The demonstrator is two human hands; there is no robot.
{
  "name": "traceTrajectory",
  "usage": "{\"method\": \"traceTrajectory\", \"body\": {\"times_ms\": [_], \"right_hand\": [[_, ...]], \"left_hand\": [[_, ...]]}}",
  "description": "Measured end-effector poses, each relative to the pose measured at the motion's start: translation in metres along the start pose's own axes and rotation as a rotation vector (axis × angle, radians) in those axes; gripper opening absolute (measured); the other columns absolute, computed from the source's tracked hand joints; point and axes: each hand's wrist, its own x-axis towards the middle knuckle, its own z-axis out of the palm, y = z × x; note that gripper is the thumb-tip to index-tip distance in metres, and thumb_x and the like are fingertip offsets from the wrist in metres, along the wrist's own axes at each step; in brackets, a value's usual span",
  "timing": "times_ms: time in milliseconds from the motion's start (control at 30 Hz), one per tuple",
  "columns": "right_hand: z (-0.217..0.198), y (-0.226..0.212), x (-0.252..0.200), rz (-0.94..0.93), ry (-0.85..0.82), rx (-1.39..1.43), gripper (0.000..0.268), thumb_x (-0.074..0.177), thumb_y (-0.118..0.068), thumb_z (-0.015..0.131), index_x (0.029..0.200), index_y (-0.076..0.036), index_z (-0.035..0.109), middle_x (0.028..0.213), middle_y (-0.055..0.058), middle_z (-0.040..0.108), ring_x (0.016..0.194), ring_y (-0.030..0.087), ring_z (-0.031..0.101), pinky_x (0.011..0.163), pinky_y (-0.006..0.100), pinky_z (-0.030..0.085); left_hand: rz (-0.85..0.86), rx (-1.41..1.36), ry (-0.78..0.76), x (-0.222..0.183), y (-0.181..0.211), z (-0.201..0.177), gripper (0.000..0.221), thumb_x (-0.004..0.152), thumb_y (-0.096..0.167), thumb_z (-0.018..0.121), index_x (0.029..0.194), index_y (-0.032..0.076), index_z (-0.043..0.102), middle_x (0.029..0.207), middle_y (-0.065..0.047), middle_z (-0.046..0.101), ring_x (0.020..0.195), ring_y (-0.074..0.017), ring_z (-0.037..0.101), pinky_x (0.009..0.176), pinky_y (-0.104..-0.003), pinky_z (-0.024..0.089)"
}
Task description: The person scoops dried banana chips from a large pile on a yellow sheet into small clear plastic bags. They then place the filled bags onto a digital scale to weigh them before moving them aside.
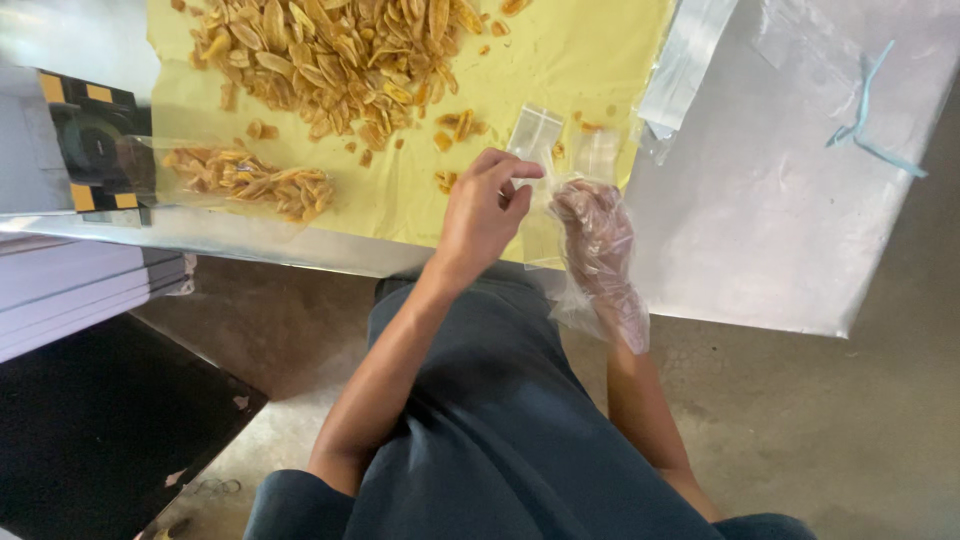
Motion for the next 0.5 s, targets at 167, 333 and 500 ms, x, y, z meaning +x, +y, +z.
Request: {"method": "traceTrajectory", "body": {"times_ms": [167, 333, 500], "right_hand": [[-0.012, -0.035, 0.009, 0.399, 0.001, 0.496, 0.021, 0.103, -0.004, 0.066, 0.124, -0.006, 0.063, 0.120, 0.011, 0.067, 0.106, 0.019, 0.069, 0.094, 0.033, 0.058], [-0.029, -0.060, 0.008, 0.512, -0.111, 0.773, 0.036, 0.109, -0.013, 0.046, 0.141, 0.002, 0.051, 0.134, 0.014, 0.062, 0.124, 0.020, 0.059, 0.107, 0.031, 0.046], [-0.010, -0.038, 0.030, 0.916, -0.073, 1.199, 0.041, 0.112, -0.024, 0.039, 0.142, -0.001, 0.053, 0.123, 0.011, 0.067, 0.113, 0.021, 0.065, 0.099, 0.033, 0.055]], "left_hand": [[0.270, 0.466, 0.142, -0.005, 0.004, 0.013, 0.063, 0.075, -0.016, 0.058, 0.137, -0.003, 0.058, 0.120, -0.017, 0.053, 0.107, -0.0369, 0.056, 0.086, -0.041, 0.054], [0.347, 0.382, 0.108, -0.009, 0.019, 0.026, 0.066, 0.079, -0.015, 0.060, 0.143, -0.003, 0.052, 0.128, -0.016, 0.050, 0.113, -0.0371, 0.055, 0.098, -0.043, 0.051], [0.469, 0.367, 0.019, -0.014, 0.029, 0.029, 0.069, 0.079, -0.013, 0.058, 0.147, -0.005, 0.048, 0.134, -0.018, 0.049, 0.117, -0.0398, 0.052, 0.103, -0.044, 0.049]]}}
